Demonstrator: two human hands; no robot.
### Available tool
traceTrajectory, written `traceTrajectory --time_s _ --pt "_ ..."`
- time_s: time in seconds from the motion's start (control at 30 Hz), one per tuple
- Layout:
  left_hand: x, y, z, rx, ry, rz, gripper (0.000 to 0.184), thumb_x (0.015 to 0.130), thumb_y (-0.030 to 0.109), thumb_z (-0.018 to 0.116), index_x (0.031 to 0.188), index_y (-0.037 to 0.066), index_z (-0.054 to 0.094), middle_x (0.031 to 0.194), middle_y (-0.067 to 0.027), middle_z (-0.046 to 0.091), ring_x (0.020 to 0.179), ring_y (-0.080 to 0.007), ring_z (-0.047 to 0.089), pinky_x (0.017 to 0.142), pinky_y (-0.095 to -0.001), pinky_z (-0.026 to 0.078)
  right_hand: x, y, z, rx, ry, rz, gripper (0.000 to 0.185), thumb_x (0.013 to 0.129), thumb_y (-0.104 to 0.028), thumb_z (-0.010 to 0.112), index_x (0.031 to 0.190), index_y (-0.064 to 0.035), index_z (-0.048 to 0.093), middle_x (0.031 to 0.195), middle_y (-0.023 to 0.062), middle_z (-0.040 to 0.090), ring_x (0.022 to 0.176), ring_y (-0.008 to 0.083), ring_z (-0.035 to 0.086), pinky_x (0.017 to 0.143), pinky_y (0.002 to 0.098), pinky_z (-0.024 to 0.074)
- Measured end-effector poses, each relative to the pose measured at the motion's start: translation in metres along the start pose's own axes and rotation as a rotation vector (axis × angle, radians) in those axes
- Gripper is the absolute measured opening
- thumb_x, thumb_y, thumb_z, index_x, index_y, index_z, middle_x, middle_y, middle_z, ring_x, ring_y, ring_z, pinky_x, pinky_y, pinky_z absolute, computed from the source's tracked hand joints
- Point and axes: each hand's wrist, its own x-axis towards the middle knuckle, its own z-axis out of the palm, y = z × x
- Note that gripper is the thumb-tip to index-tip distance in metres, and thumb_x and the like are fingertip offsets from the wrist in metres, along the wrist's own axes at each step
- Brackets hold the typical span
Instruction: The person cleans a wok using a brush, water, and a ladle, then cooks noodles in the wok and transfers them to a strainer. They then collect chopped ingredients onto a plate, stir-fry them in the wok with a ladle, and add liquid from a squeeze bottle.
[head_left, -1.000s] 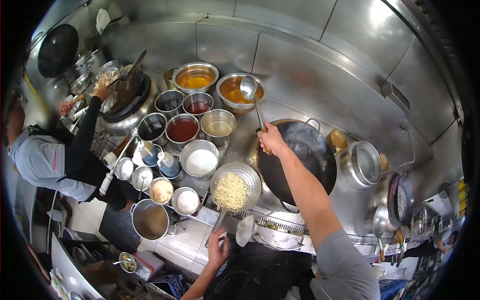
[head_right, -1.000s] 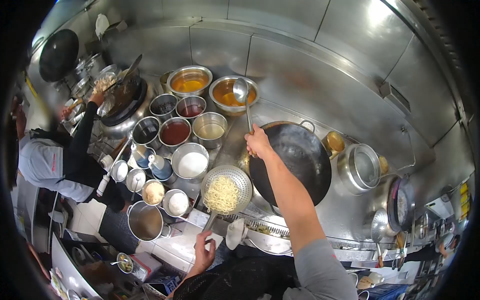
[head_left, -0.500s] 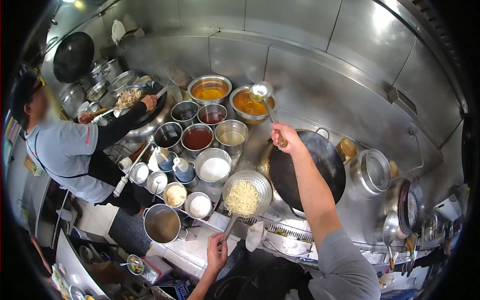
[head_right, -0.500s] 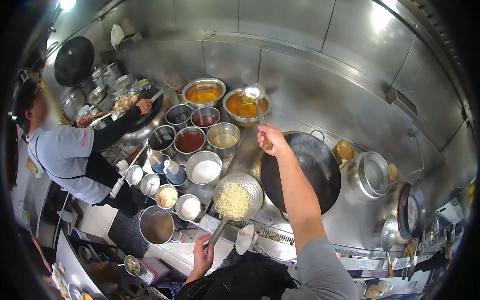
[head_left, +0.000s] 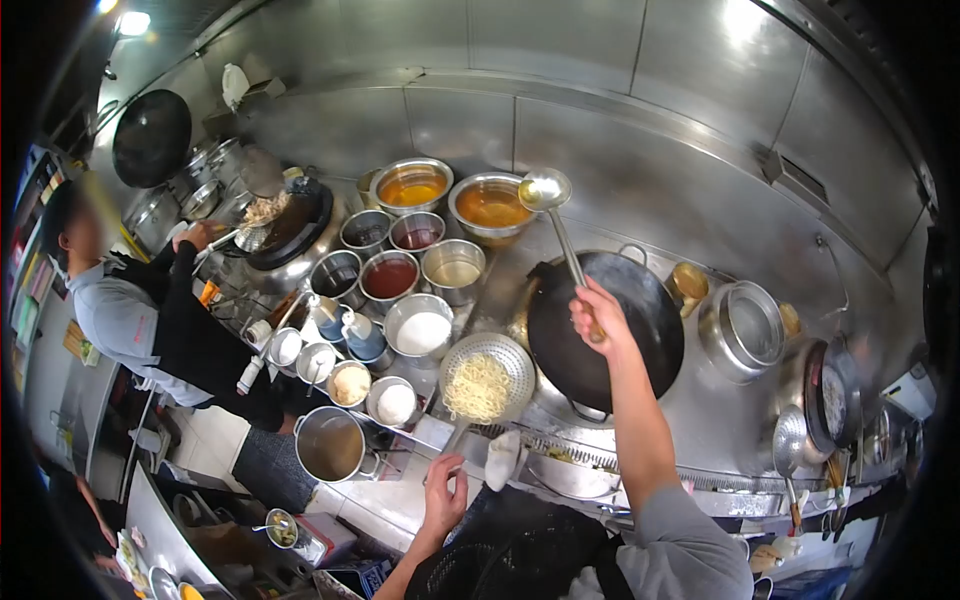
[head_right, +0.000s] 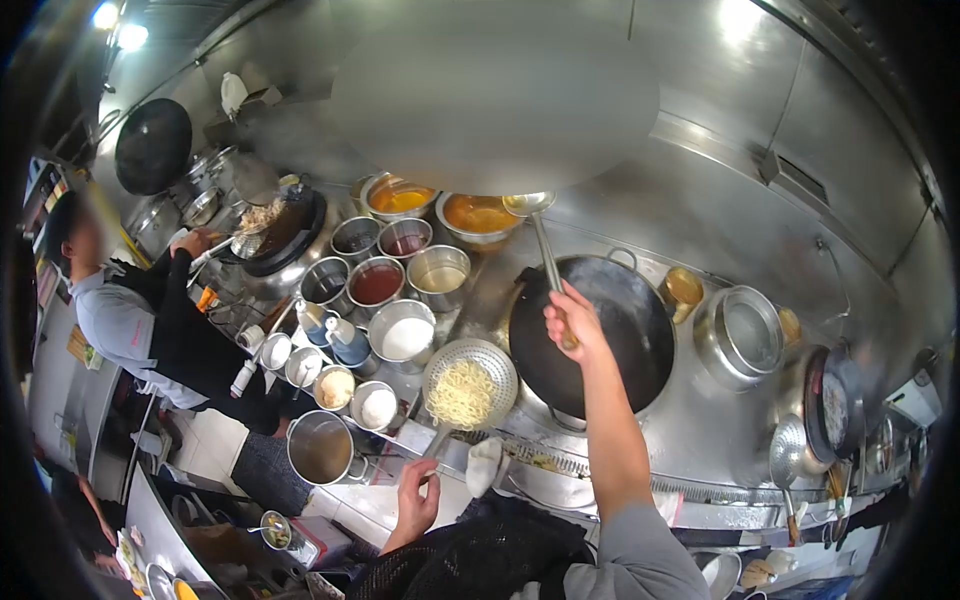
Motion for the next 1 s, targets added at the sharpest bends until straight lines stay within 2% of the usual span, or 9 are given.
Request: traceTrajectory --time_s 0.1,0.2,0.4,0.47,0.57,0.67,0.77,0.9,1.0 --pt "0.008 0.015 0.04 -0.015 -0.18 0.065 0.03 0.094 -0.003 0.063 0.123 0.001 0.064 0.124 -0.02 0.063 0.113 -0.0353 0.063 0.089 -0.0387 0.058 -0.094 -0.02 -0.062 -0.113 0.019 0.004 0.062 0.102 -0.013 0.063 0.159 -0.0139 0.039 0.071 0.0031 0.057 0.045 0.0107 0.049 0.04 0.0278 0.0418" --pt "0.021 0.047 0.099 0.059 -0.364 0.302 0.037 0.09 0.002 0.067 0.127 0.003 0.061 0.133 -0.0204 0.059 0.127 -0.0408 0.056 0.111 -0.0466 0.045 -0.166 0.003 -0.115 -0.907 0.318 -0.105 0.069 0.102 -0.015 0.062 0.164 -0.0127 0.034 0.07 0.0031 0.058 0.046 0.0102 0.051 0.039 0.0294 0.0417" --pt "0.029 0.068 0.236 0.251 -0.493 0.47 0.061 0.088 0.008 0.071 0.145 0.003 0.049 0.154 -0.0245 0.042 0.15 -0.0463 0.032 0.123 -0.0536 0.032 -0.26 0.0 -0.231 -1.462 0.365 -0.181 0.067 0.097 -0.013 0.062 0.159 -0.0037 0.038 0.072 0.024 0.058 0.069 0.0353 0.066 0.072 0.0471 0.0519" --pt "0.019 0.069 0.264 0.386 -0.458 0.401 0.067 0.087 0.01 0.072 0.149 0.002 0.046 0.158 -0.0255 0.038 0.154 -0.0471 0.026 0.125 -0.0544 0.028 -0.293 0.011 -0.259 -1.607 0.285 -0.24 0.067 0.098 -0.012 0.058 0.16 -0.0046 0.036 0.069 0.019 0.06 0.061 0.0284 0.065 0.061 0.0442 0.0518" --pt "-0.001 0.044 0.291 0.427 -0.524 0.356 0.075 0.083 0.007 0.071 0.152 -0.001 0.043 0.165 -0.0256 0.03 0.159 -0.0442 0.015 0.13 -0.0532 0.019 -0.345 0.005 -0.206 -0.905 0.3 0.212 0.072 0.1 -0.013 0.054 0.166 -0.0148 0.026 0.06 -0.0001 0.048 0.042 0.0133 0.046 0.036 0.033 0.0378" --pt "-0.026 0.059 0.269 0.263 -0.543 0.181 0.072 0.084 0.005 0.07 0.15 0.001 0.043 0.165 -0.0256 0.029 0.158 -0.0456 0.017 0.128 -0.053 0.026 -0.341 -0.015 -0.221 -0.372 0.216 0.397 0.054 0.106 -0.021 0.056 0.158 -0.0179 0.041 0.078 0.0004 0.054 0.049 0.0079 0.044 0.038 0.0243 0.0359" --pt "-0.061 0.066 0.215 0.069 -0.482 0.165 0.054 0.088 0.01 0.068 0.139 0.001 0.052 0.149 -0.0237 0.045 0.133 -0.0438 0.053 0.111 -0.0484 0.046 -0.274 0.011 -0.25 0.38 0.066 0.698 0.046 0.108 -0.021 0.055 0.153 -0.0172 0.046 0.076 0.0008 0.052 0.05 0.0065 0.043 0.039 0.0215 0.0363" --pt "-0.13 0.014 0.13 0.192 -0.499 -0.11 0.048 0.092 0.015 0.065 0.137 0.003 0.056 0.132 -0.0207 0.063 0.124 -0.0403 0.06 0.105 -0.0484 0.049 -0.234 0.075 -0.238 -0.694 0.014 0.162 0.056 0.107 -0.013 0.05 0.161 -0.0149 0.035 0.08 0.0076 0.058 0.046 0.0118 0.046 0.037 0.0279 0.0381" --pt "-0.22 -0.01 0.04 0.244 -0.137 -0.375 0.047 0.093 0.018 0.066 0.136 0.002 0.06 0.134 -0.0222 0.064 0.125 -0.0409 0.06 0.107 -0.0471 0.049 -0.213 0.093 -0.24 -1.397 0.27 -0.101 0.056 0.103 -0.012 0.051 0.156 -0.0137 0.032 0.087 0.0117 0.064 0.048 0.0154 0.05 0.038 0.0327 0.0389"
